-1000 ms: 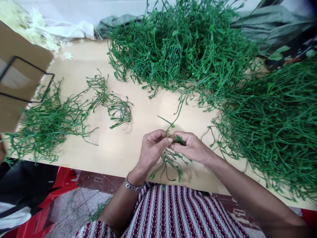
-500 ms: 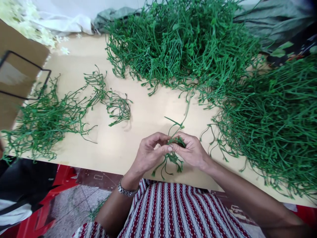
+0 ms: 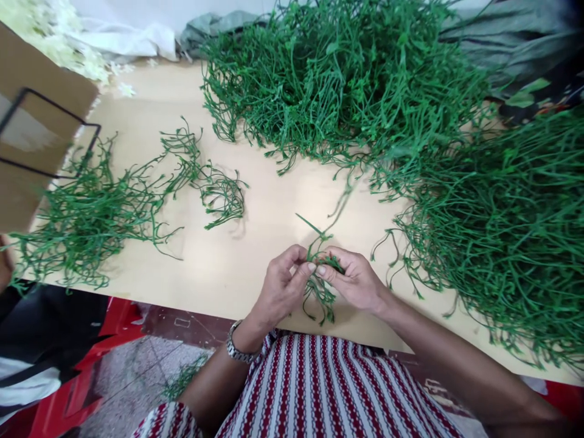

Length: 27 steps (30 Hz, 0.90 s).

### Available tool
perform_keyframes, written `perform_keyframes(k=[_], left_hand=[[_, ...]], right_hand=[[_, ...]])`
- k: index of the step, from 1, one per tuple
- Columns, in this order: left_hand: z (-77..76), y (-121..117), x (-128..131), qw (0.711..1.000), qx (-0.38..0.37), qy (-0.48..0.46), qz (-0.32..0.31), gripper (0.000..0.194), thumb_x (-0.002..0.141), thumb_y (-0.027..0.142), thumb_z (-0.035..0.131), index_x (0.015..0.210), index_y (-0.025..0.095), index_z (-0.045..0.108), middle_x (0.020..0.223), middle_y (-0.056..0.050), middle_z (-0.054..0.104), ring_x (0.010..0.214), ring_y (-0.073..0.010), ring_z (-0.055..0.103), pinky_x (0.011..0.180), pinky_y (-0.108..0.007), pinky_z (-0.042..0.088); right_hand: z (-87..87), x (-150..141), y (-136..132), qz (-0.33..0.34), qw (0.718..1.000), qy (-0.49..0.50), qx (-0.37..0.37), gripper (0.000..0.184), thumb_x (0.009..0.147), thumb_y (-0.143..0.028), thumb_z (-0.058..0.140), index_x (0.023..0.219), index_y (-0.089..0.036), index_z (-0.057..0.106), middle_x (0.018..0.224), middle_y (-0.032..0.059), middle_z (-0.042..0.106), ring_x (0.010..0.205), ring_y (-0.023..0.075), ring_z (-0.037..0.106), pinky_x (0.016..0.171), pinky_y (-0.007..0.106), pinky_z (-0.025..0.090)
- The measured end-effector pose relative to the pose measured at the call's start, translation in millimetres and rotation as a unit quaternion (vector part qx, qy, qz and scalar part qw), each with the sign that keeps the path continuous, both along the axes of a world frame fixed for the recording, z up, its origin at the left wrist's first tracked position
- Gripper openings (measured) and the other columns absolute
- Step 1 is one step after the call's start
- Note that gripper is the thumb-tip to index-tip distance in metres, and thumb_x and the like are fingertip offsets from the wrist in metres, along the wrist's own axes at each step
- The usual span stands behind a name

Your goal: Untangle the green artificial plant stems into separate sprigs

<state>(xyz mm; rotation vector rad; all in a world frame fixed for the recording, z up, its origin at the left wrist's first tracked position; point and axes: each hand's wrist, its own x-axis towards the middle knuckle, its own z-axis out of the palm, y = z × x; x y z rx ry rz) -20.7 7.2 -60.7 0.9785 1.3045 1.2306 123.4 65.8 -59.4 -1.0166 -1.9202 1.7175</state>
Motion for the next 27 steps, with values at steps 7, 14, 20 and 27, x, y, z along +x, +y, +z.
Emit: perform_keyframes(k=[7,14,20,27], left_hand=[[4.8,2.1,-8.0,0.994,0.059,0.074,-0.056,0.013,0.073,0.021,0.063,0.071,0.015,0.052,0.064,0.002,0.047,0.062,-0.0094,0.044,0.059,-0.022,0.038],[17.1,2.9,-14.4,0.956,0.101,0.231,-0.149,0.009,0.078,0.013,0.054,0.069,0.014,0.053,0.061,0.001,0.051,0.057,-0.0086,0.046,0.054,-0.022,0.036],[24.7,6.1,-12.5,0.875,0.173,0.375,-0.254,0.016,0.076,0.004,0.041,0.068,0.015,0.048,0.06,-0.001,0.05,0.057,-0.011,0.041,0.053,-0.025,0.034],[27.8,12.7,-6.4,0.806,0.226,0.442,-0.323,0.016,0.074,0.005,0.039,0.065,0.015,0.047,0.059,-0.003,0.049,0.056,-0.013,0.038,0.055,-0.028,0.036]], right_hand=[[2.3,-0.2,-2.6,-0.012,0.996,-0.029,0.081,0.009,0.083,-0.021,0.046,0.079,-0.015,0.052,0.064,-0.0019,0.051,0.056,0.0074,0.044,0.052,0.018,0.036],[2.4,6.7,5.9,0.098,0.995,-0.005,0.033,0.02,0.086,-0.03,0.043,0.075,-0.014,0.05,0.063,-0.0017,0.047,0.056,0.0075,0.043,0.051,0.019,0.034],[11.9,13.7,13.6,0.208,0.958,-0.099,0.169,0.013,0.075,-0.013,0.042,0.063,-0.017,0.037,0.055,-0.0047,0.033,0.05,0.006,0.027,0.048,0.022,0.021],[17.7,18.8,24.3,0.299,0.94,-0.107,0.123,0.014,0.058,-0.005,0.039,0.066,-0.016,0.04,0.057,-0.0055,0.038,0.051,0.0045,0.03,0.047,0.019,0.021]])
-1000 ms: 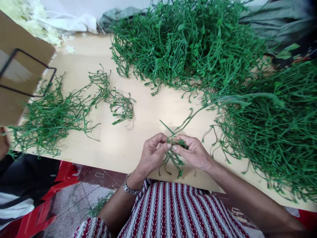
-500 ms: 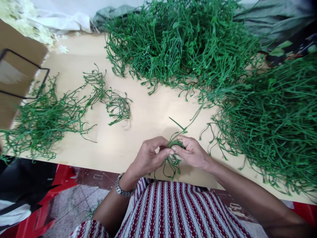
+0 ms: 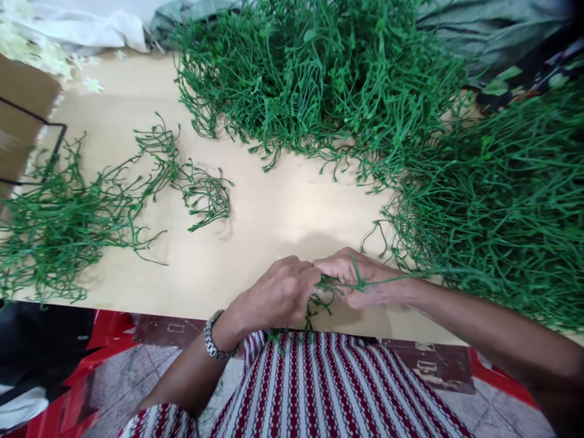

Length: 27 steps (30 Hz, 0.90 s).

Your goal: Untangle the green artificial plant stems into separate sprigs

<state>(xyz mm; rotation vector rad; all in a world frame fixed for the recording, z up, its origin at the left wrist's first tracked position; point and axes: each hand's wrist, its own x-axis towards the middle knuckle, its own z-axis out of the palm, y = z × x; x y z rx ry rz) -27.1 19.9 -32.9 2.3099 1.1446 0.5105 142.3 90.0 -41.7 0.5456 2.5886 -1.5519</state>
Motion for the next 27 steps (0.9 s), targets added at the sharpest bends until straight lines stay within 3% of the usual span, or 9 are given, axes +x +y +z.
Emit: perform_keyframes(k=[5,7,9,11,14,18,21,27], left_hand=[[2.4,3.8,-5.5,0.999,-0.012,-0.011,-0.034,0.019,0.072,0.002,0.038,0.063,0.016,0.046,0.058,-0.002,0.047,0.056,-0.0129,0.036,0.056,-0.028,0.035],[2.7,6.4,-10.5,0.996,-0.034,-0.075,-0.034,0.02,0.074,0.003,0.038,0.063,0.017,0.047,0.058,-0.002,0.048,0.057,-0.0126,0.038,0.056,-0.028,0.035],[1.9,9.1,-15.4,0.98,-0.083,-0.179,0.006,0.018,0.077,0.007,0.042,0.065,0.016,0.05,0.06,-0.002,0.05,0.058,-0.012,0.043,0.056,-0.027,0.036],[-1.0,11.2,-18.5,0.941,-0.157,-0.289,0.085,0.012,0.078,0.013,0.05,0.067,0.016,0.055,0.061,-0.001,0.053,0.057,-0.0111,0.046,0.055,-0.026,0.037],[-9.6,12.5,-18.3,0.85,-0.265,-0.403,0.213,0.013,0.07,0.02,0.065,0.06,0.015,0.058,0.055,0.001,0.051,0.051,-0.009,0.044,0.051,-0.024,0.035],[-21.4,11.9,-10.7,0.74,-0.319,-0.505,0.309,0.019,0.058,0.024,0.074,0.055,0.013,0.059,0.052,0.002,0.051,0.049,-0.0076,0.043,0.048,-0.021,0.033],[-25.7,11.1,-3.6,0.692,-0.32,-0.55,0.34,0.019,0.056,0.022,0.076,0.054,0.012,0.06,0.049,0.003,0.05,0.047,-0.0058,0.04,0.046,-0.019,0.031],[-31.5,8.7,6.3,0.624,-0.333,-0.596,0.38,0.017,0.055,0.02,0.076,0.055,0.013,0.061,0.05,0.004,0.054,0.048,-0.0057,0.043,0.048,-0.019,0.033]], right_hand=[[-0.1,-2.1,-0.2,-0.001,0.999,-0.012,-0.048,0.017,0.059,-0.005,0.041,0.056,-0.017,0.03,0.053,-0.0073,0.026,0.048,0.0037,0.022,0.045,0.019,0.016],[-1.7,-0.8,-1.6,0.004,0.996,-0.022,-0.085,0.019,0.063,-0.006,0.043,0.055,-0.017,0.03,0.052,-0.0073,0.026,0.047,0.0038,0.022,0.044,0.019,0.017],[-0.2,1.6,-0.3,-0.012,0.994,-0.036,-0.099,0.016,0.073,-0.011,0.042,0.059,-0.017,0.035,0.053,-0.0063,0.03,0.047,0.0045,0.026,0.044,0.019,0.019],[5.3,4.7,3.9,-0.047,0.995,-0.04,-0.075,0.015,0.081,-0.017,0.04,0.066,-0.017,0.039,0.056,-0.0053,0.033,0.048,0.0058,0.029,0.044,0.019,0.022],[14.6,9.3,10.6,-0.128,0.991,0.0,-0.023,0.014,0.086,-0.024,0.041,0.073,-0.017,0.043,0.061,-0.0029,0.04,0.052,0.0072,0.033,0.047,0.02,0.027],[12.6,7.7,7.1,-0.24,0.967,0.064,-0.051,0.018,0.09,-0.03,0.036,0.083,-0.017,0.046,0.067,-0.0008,0.048,0.057,0.0082,0.041,0.053,0.02,0.034],[2.0,-3.1,-3.5,-0.284,0.954,0.071,-0.058,0.018,0.09,-0.033,0.037,0.087,-0.018,0.048,0.063,-0.0026,0.044,0.055,0.0082,0.039,0.051,0.02,0.033],[-13.2,-23.4,-17.5,-0.322,0.939,0.091,-0.08,0.024,0.082,-0.034,0.051,0.1,-0.018,0.054,0.086,0.0021,0.059,0.072,0.011,0.053,0.063,0.022,0.043]])
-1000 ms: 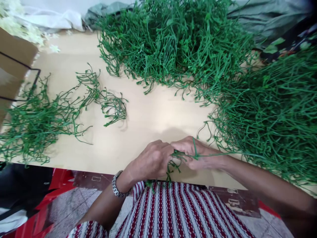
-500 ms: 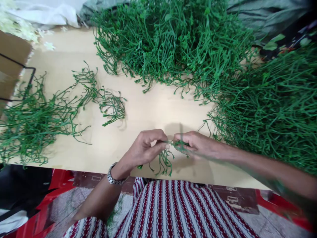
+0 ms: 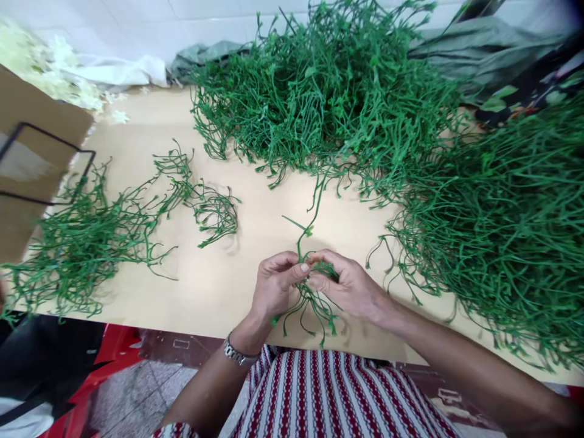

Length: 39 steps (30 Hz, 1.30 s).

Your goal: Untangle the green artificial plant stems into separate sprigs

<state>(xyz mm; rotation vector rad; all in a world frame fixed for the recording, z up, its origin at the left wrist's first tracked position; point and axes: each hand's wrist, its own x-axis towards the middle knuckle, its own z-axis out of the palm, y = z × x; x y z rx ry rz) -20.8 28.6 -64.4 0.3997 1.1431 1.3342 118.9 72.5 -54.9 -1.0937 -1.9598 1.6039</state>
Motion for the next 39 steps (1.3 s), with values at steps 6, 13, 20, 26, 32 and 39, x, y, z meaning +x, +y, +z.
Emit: perform_keyframes(k=[6,13,20,26,32,39], left_hand=[[2.3,-1.2,9.8,0.998,-0.02,-0.031,0.059,0.013,0.051,0.016,0.075,0.055,0.014,0.062,0.049,0.004,0.057,0.047,-0.0057,0.045,0.049,-0.018,0.035],[10.2,-1.1,13.5,0.992,-0.024,-0.099,0.074,0.016,0.052,0.014,0.071,0.06,0.013,0.057,0.056,0.004,0.054,0.044,-0.0033,0.038,0.046,-0.017,0.032],[9.0,-1.7,12.2,0.989,0.003,-0.144,0.045,0.018,0.056,0.016,0.07,0.065,0.014,0.054,0.066,0.002,0.056,0.048,-0.0039,0.039,0.046,-0.017,0.029],[8.0,-0.3,9.1,0.988,-0.019,-0.153,-0.014,0.017,0.056,0.019,0.067,0.061,0.015,0.051,0.047,0.003,0.05,0.041,-0.0057,0.036,0.044,-0.02,0.025],[9.9,1.6,9.4,0.994,-0.027,-0.109,-0.012,0.02,0.053,0.016,0.068,0.057,0.014,0.048,0.044,0.005,0.045,0.038,-0.0041,0.033,0.041,-0.02,0.017],[16.0,10.7,-2.4,0.995,0.051,-0.088,-0.015,0.017,0.059,0.014,0.067,0.06,0.015,0.05,0.046,0.006,0.045,0.038,-0.0041,0.034,0.051,-0.023,0.031]], right_hand=[[1.0,0.9,1.3,0.023,0.999,-0.032,0.013,0.016,0.081,-0.027,0.051,0.09,-0.016,0.058,0.074,0.0004,0.06,0.065,0.0094,0.053,0.059,0.019,0.042],[-0.2,2.4,0.2,0.076,0.996,-0.002,0.052,0.015,0.086,-0.02,0.042,0.086,-0.015,0.056,0.072,-0.0012,0.058,0.059,0.0066,0.048,0.055,0.017,0.037],[-2.2,2.8,0.4,0.089,0.996,0.011,0.023,0.013,0.085,-0.02,0.042,0.085,-0.015,0.054,0.073,-0.0004,0.057,0.064,0.0084,0.049,0.059,0.019,0.038],[-3.2,5.9,6.2,0.134,0.99,0.03,-0.01,0.017,0.086,-0.023,0.042,0.084,-0.016,0.057,0.07,0.0,0.057,0.064,0.0094,0.05,0.06,0.02,0.04],[-0.4,8.1,8.2,0.207,0.978,-0.011,0.039,0.016,0.079,-0.011,0.042,0.073,-0.016,0.056,0.057,-0.003,0.047,0.056,0.0085,0.043,0.053,0.02,0.034],[21.0,18.1,30.2,0.194,0.969,-0.021,0.149,0.013,0.084,-0.018,0.041,0.074,-0.016,0.05,0.07,0.0014,0.048,0.065,0.0111,0.044,0.06,0.024,0.036]])
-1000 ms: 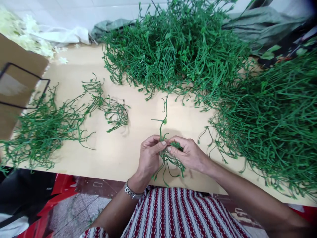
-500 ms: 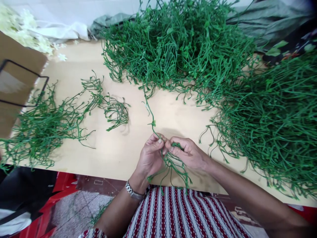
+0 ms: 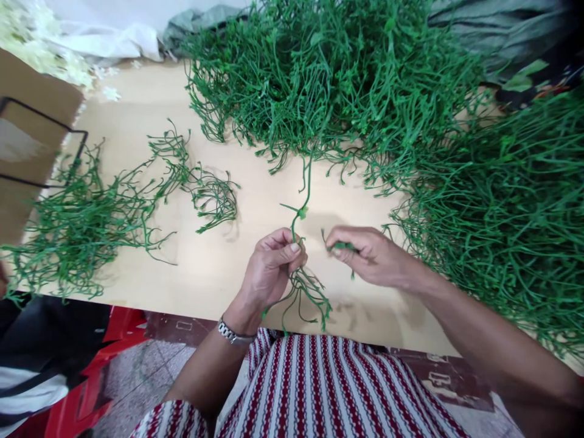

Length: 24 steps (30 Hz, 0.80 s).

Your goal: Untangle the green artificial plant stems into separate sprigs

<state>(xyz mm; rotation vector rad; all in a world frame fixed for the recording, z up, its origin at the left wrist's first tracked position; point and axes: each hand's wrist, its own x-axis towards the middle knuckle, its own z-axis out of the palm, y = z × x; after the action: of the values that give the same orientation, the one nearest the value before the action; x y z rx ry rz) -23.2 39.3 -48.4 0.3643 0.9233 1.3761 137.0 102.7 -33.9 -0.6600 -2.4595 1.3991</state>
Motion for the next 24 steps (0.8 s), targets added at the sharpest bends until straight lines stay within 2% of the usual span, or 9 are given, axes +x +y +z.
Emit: perform_keyframes(k=[3,5,7,10,12,14,18,21,24], left_hand=[[2.1,1.3,-1.1,1.0,0.013,0.022,-0.004,0.015,0.06,0.014,0.066,0.059,0.014,0.052,0.049,0.004,0.049,0.043,-0.0065,0.04,0.051,-0.023,0.03],[1.8,1.1,0.7,0.999,0.025,0.043,0.017,0.012,0.061,0.015,0.065,0.06,0.014,0.054,0.053,0.002,0.052,0.046,-0.0074,0.044,0.052,-0.023,0.032],[0.5,0.6,3.3,0.997,0.041,0.051,0.038,0.011,0.063,0.015,0.065,0.061,0.014,0.054,0.056,0.002,0.055,0.049,-0.008,0.046,0.055,-0.024,0.034],[-1.4,0.5,7.0,0.996,0.063,0.037,0.051,0.011,0.066,0.015,0.064,0.062,0.015,0.054,0.052,0.002,0.055,0.052,-0.0093,0.048,0.059,-0.024,0.037],[-1.6,1.1,8.3,0.996,0.068,0.032,0.054,0.011,0.067,0.015,0.063,0.063,0.015,0.054,0.053,0.002,0.055,0.052,-0.0091,0.048,0.06,-0.024,0.038],[-1.0,1.8,8.4,0.995,0.07,0.033,0.062,0.01,0.068,0.015,0.063,0.063,0.015,0.054,0.055,0.002,0.056,0.051,-0.0083,0.048,0.059,-0.023,0.038],[-1.8,0.6,3.6,0.994,0.07,0.044,0.075,0.009,0.069,0.018,0.065,0.074,0.014,0.059,0.071,-0.001,0.061,0.063,-0.0097,0.053,0.065,-0.022,0.041],[-6.2,-4.5,-1.9,0.998,0.046,0.016,0.037,0.016,0.075,0.024,0.06,0.088,0.014,0.059,0.085,-0.005,0.062,0.065,-0.0101,0.054,0.065,-0.024,0.042],[-11.4,-11.7,-3.2,1.0,0.01,-0.016,0.023,0.024,0.077,0.027,0.057,0.097,0.015,0.059,0.087,-0.006,0.062,0.063,-0.0104,0.055,0.063,-0.024,0.043]], right_hand=[[-4.2,-1.3,4.6,-0.019,0.999,0.027,0.015,0.014,0.086,-0.021,0.039,0.078,-0.015,0.049,0.084,0.0069,0.051,0.081,0.015,0.047,0.073,0.028,0.038],[-13.7,-5.2,-0.3,-0.06,0.996,0.033,-0.056,0.018,0.089,-0.024,0.035,0.078,-0.016,0.047,0.078,0.0048,0.051,0.072,0.0126,0.047,0.067,0.026,0.039],[-23.5,-9.9,-8.0,-0.121,0.983,0.029,-0.131,0.021,0.091,-0.028,0.032,0.079,-0.016,0.046,0.066,-0.0008,0.047,0.056,0.0087,0.041,0.055,0.022,0.035],[-30.1,-15.9,-17.1,-0.134,0.974,0.035,-0.177,0.019,0.089,-0.031,0.038,0.088,-0.016,0.05,0.07,-0.0018,0.049,0.056,0.007,0.04,0.055,0.019,0.034],[-28.9,-18.2,-19.7,-0.108,0.976,0.044,-0.186,0.016,0.086,-0.028,0.044,0.09,-0.016,0.053,0.08,0.0,0.053,0.066,0.0078,0.046,0.061,0.02,0.037],[-26.5,-18.6,-20.7,-0.102,0.976,0.04,-0.186,0.012,0.083,-0.025,0.048,0.087,-0.016,0.054,0.08,0.0003,0.054,0.068,0.0084,0.047,0.062,0.019,0.038],[-25.5,-15.5,-23.3,-0.138,0.979,0.014,-0.15,0.014,0.082,-0.026,0.048,0.086,-0.015,0.056,0.067,-0.0014,0.051,0.059,0.0077,0.044,0.054,0.018,0.035],[-26.1,-13.5,-26.6,-0.166,0.977,0.036,-0.13,0.016,0.082,-0.029,0.05,0.086,-0.015,0.058,0.062,-0.0024,0.049,0.053,0.0072,0.041,0.05,0.018,0.034],[-25.1,-13.6,-28.9,-0.179,0.973,0.07,-0.126,0.016,0.082,-0.029,0.051,0.086,-0.015,0.058,0.068,0.0001,0.054,0.058,0.0085,0.047,0.053,0.019,0.039]])
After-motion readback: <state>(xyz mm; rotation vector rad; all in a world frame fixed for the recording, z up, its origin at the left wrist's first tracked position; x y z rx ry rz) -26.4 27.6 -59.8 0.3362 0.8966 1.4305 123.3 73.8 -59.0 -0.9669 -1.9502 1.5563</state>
